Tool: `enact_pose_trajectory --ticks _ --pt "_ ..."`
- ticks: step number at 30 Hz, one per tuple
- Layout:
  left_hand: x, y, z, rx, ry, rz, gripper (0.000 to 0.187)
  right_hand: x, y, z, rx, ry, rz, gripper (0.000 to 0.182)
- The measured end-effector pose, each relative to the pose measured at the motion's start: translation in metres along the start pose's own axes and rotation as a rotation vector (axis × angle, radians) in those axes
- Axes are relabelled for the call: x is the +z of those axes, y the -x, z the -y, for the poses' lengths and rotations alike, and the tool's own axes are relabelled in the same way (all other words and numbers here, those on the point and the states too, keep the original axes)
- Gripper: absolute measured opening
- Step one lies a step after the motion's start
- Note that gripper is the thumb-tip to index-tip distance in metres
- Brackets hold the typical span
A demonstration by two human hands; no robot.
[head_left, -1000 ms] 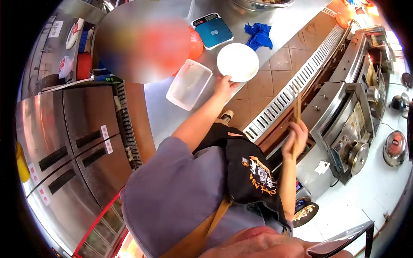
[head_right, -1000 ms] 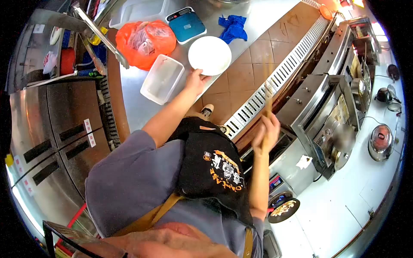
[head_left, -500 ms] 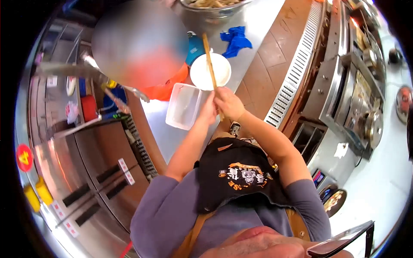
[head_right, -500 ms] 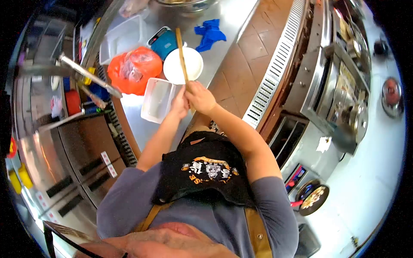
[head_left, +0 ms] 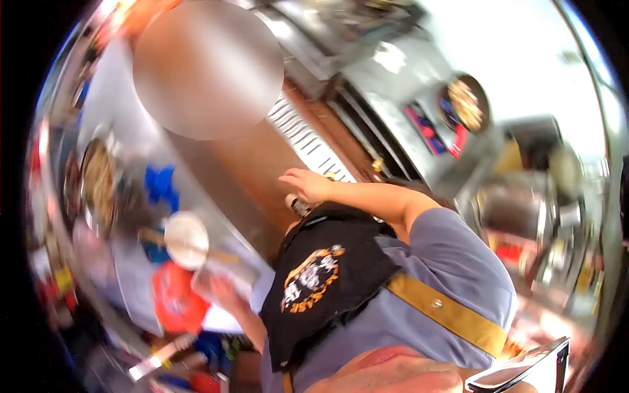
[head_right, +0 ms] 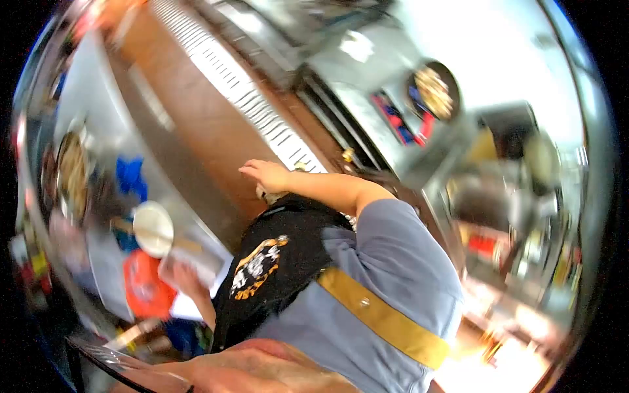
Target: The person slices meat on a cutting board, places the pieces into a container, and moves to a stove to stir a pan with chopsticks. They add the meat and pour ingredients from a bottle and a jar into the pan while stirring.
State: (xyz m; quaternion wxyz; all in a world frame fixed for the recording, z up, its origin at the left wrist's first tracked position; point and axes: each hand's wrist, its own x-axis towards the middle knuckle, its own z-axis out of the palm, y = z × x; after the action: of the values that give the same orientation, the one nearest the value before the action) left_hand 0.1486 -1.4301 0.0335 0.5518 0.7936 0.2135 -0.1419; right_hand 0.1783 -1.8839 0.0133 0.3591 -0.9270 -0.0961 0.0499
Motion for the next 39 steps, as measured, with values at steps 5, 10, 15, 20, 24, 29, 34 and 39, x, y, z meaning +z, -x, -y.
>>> enact_pose_trajectory --ticks 5,10,15,20,24,29,34,39 --pt "0.043 -0.004 -0.133 0.528 -0.195 -0.327 0.036 -0.026 0.176 -0.088 0.805 0.042 -0.291 0.047" --pt "0.161 -0.034 -0.206 0.677 -0.055 0.127 0.029 0.031 0.369 -0.092 1.451 -0.122 -0.529 0.034" --pt "0.284 0.014 -0.208 0.506 -0.030 0.668 0.026 0.060 0.510 -0.008 1.847 -0.306 -1.021 0.028" --pt "0.353 0.069 -0.165 0.568 -0.301 0.966 0.025 0.106 0.687 -0.007 1.656 -0.249 -1.860 0.015" --pt "0.402 0.104 -0.116 0.737 -0.425 1.068 0.023 0.027 0.789 0.025 1.379 -0.140 -2.231 0.018" --pt "0.452 0.240 -0.068 0.576 -0.403 1.103 0.021 -0.112 0.906 0.041 1.148 0.147 -2.395 0.023" --pt "0.498 0.430 -0.041 0.630 -0.513 1.551 0.024 -0.237 1.012 0.069 1.398 0.727 -2.031 0.022" --pt "0.527 0.524 -0.034 0.709 -0.601 1.788 0.026 -0.332 1.095 0.068 1.622 0.825 -1.603 0.025"
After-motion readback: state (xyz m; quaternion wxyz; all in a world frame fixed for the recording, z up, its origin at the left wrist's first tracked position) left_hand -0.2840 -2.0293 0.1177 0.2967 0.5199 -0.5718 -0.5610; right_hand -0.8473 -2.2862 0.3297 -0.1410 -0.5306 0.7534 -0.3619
